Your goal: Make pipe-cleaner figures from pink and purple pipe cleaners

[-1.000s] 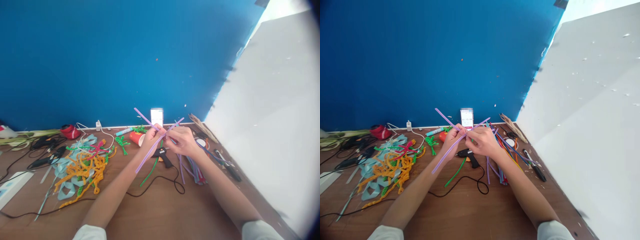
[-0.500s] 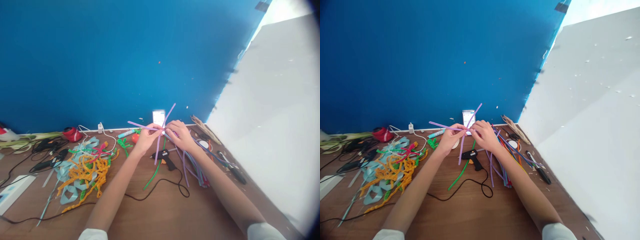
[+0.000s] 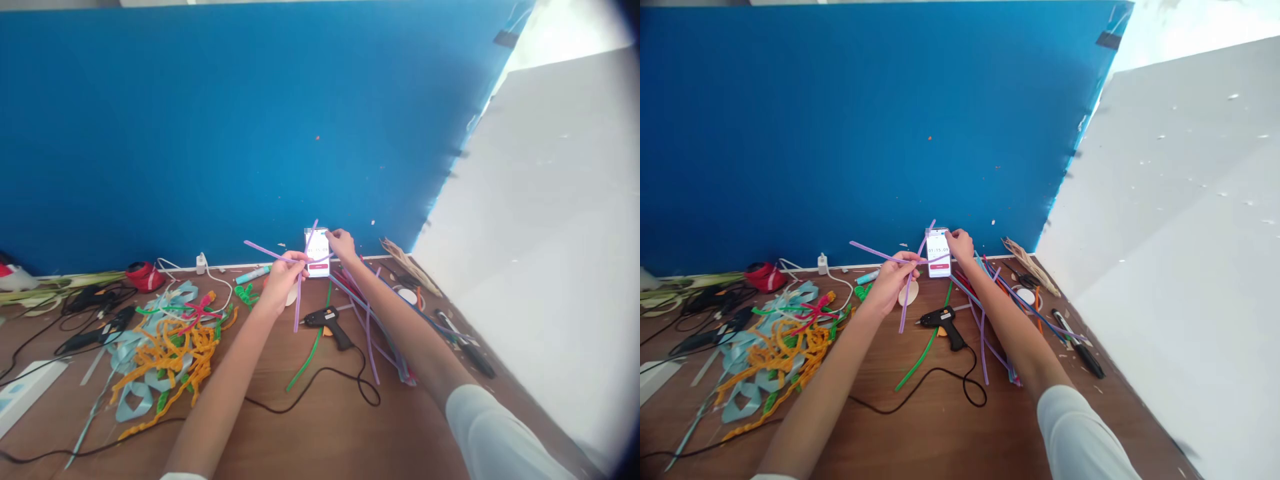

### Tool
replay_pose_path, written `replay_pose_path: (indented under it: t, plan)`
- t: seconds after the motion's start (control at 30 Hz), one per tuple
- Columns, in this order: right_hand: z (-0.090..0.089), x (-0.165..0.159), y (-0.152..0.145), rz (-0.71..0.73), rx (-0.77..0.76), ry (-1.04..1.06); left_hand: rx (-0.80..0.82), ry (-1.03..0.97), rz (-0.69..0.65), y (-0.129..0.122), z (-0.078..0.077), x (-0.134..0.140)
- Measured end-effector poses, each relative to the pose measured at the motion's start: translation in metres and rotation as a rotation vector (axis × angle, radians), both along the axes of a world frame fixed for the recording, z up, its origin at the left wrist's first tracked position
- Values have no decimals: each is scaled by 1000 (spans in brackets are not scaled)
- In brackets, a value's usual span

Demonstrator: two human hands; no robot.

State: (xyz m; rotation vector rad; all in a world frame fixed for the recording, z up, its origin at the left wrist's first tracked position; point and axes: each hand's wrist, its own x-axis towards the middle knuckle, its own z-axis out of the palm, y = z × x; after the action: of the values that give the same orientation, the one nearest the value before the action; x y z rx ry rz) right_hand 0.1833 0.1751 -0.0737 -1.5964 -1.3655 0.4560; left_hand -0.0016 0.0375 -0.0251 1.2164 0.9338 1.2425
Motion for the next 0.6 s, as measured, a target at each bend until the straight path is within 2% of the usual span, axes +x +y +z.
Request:
replay_pose_path:
  t: [0.2,0.4,0.6]
  plan:
    - [-4,-9,9,-28,25,28,-17,-31,-24,2,-4,4]
    - [-19,0,5,123,100,103,-9,-125,20,4,-2,2]
    - [-38,7,2,249,117,217,-32,-173,45,10,-6,2]
